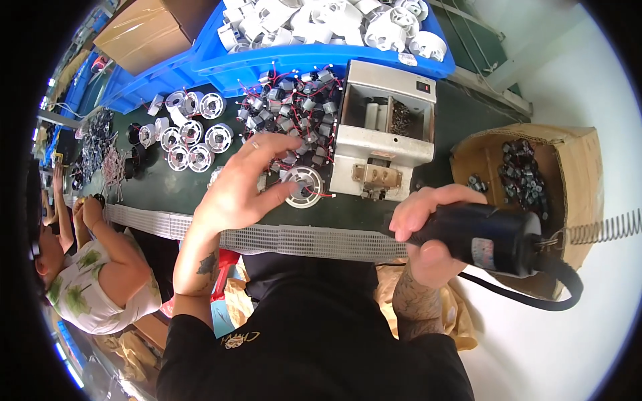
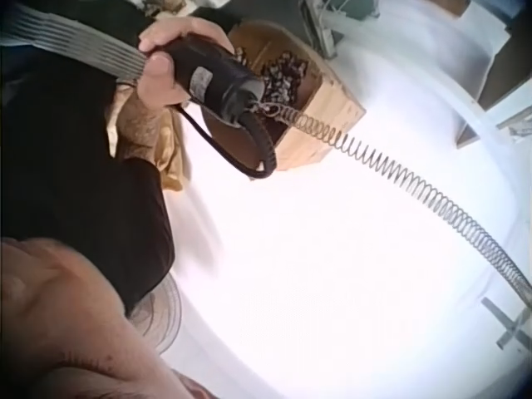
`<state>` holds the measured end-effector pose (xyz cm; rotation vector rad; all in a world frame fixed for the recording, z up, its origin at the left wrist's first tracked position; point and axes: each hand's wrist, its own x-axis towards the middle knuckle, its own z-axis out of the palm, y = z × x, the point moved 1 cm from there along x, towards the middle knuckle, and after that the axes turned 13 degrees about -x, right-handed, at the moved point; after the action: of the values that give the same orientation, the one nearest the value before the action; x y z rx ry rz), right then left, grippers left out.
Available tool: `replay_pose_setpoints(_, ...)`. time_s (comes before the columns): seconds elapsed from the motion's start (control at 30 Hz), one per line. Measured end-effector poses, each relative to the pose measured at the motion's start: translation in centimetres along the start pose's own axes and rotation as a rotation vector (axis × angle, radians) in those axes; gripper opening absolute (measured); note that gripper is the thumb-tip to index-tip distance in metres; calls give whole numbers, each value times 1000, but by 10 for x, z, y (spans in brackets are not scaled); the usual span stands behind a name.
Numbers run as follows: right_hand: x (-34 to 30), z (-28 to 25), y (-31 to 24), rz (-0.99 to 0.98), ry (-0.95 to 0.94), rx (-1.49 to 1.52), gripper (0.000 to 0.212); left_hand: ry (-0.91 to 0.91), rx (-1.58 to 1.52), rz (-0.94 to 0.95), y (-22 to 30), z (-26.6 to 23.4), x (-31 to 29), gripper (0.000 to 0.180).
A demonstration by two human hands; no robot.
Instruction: The person assembles electronic modules by inserting them into white plastic housings and securing them with an electric screwdriver.
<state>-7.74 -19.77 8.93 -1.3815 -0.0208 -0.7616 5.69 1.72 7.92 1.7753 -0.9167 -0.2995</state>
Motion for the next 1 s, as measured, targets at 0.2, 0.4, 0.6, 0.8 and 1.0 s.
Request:
replay_pose_setpoints(0.2, 20, 6, 4, -101, 32, -13, 66, -59, 242, 193, -16, 21, -6, 38)
replay_pose_setpoints(0.4, 25, 10, 11, -104, 6, -10, 62, 190, 291, 101, -12, 31, -16, 21)
replay_pose_setpoints(0.6, 27, 10, 16, -127, 8, -17, 62, 204, 120, 21, -17, 23, -13, 15)
replay_pose_setpoints(0.8, 26, 13, 16, -101, -9, 11, 60, 69, 2, 126, -24, 14, 0, 10)
replay_pose_setpoints(1.0, 23, 14, 13, -42, -71, 22, 61, -110, 83, 72, -26, 5, 1, 15)
